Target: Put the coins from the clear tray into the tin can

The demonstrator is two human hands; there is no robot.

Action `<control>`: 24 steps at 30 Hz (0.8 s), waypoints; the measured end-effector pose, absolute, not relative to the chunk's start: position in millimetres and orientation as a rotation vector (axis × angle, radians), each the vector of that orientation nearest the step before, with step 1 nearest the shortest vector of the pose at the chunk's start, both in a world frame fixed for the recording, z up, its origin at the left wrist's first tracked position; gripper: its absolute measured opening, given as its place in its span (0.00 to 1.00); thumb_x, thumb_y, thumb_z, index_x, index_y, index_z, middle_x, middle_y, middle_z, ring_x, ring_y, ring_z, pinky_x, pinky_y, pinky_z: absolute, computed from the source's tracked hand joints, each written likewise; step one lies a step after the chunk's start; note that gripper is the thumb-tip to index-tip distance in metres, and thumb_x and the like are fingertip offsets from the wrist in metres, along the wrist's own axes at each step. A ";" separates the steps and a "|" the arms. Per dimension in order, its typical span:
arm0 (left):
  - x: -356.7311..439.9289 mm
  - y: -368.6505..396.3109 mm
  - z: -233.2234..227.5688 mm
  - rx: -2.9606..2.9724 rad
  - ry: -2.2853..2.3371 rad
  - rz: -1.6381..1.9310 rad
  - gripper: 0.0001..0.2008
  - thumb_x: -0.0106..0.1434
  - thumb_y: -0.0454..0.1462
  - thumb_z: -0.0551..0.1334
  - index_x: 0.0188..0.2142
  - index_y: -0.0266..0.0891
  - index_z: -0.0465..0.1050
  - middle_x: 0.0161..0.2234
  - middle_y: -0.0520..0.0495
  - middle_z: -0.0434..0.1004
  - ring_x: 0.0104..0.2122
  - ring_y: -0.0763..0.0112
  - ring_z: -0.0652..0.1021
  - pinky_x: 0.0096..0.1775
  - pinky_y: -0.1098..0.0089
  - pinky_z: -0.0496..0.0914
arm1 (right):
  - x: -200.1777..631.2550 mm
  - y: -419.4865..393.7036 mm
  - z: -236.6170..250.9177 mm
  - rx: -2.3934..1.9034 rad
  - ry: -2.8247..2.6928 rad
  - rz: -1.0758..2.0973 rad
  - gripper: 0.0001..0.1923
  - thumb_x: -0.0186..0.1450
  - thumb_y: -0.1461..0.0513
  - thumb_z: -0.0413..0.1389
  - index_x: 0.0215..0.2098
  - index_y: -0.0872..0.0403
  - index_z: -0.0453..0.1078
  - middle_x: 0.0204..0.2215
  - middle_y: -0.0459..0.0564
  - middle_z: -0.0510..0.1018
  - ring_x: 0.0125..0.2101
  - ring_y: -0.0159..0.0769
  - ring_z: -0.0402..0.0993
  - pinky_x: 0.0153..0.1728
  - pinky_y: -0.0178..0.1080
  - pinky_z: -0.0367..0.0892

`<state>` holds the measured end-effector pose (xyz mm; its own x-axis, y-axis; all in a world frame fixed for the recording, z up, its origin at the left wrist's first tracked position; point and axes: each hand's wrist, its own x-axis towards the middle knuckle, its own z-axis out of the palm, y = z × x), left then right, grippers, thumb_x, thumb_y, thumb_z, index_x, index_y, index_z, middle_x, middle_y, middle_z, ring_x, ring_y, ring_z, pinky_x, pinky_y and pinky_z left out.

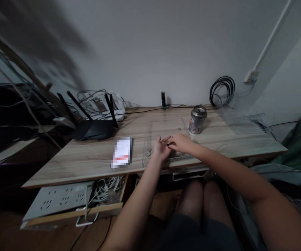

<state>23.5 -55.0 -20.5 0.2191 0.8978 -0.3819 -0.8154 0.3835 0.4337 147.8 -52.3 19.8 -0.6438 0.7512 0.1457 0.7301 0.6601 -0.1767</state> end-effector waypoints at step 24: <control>23.3 -54.5 -23.5 0.146 0.625 1.223 0.16 0.64 0.38 0.47 0.39 0.31 0.68 0.35 0.34 0.74 0.36 0.63 0.77 0.30 0.71 0.72 | 212.2 43.8 93.3 -2.022 -1.722 -0.328 0.13 0.59 0.61 0.52 0.39 0.56 0.74 0.39 0.60 0.74 0.43 0.47 0.68 0.39 0.43 0.63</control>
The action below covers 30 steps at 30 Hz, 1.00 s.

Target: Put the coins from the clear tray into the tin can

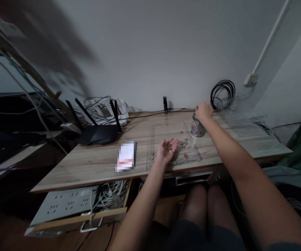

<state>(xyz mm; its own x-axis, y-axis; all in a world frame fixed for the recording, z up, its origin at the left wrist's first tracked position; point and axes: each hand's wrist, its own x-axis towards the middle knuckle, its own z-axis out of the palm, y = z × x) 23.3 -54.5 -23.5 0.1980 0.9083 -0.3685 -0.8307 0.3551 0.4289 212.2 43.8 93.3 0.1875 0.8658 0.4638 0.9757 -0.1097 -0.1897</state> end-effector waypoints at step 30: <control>20.7 -52.9 -23.7 0.165 0.642 1.257 0.17 0.63 0.38 0.48 0.43 0.29 0.68 0.43 0.30 0.72 0.43 0.60 0.76 0.31 0.72 0.74 | 239.9 65.9 96.0 -2.333 -1.549 -0.082 0.15 0.58 0.59 0.55 0.40 0.59 0.74 0.39 0.60 0.75 0.40 0.42 0.71 0.36 0.37 0.63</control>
<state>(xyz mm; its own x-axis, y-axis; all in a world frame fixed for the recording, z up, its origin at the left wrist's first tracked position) 20.7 -52.9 -23.7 0.1608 0.9194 -0.3589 -0.8301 0.3227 0.4548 239.9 65.9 96.0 0.4046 0.8846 0.2319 0.9042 -0.3490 -0.2462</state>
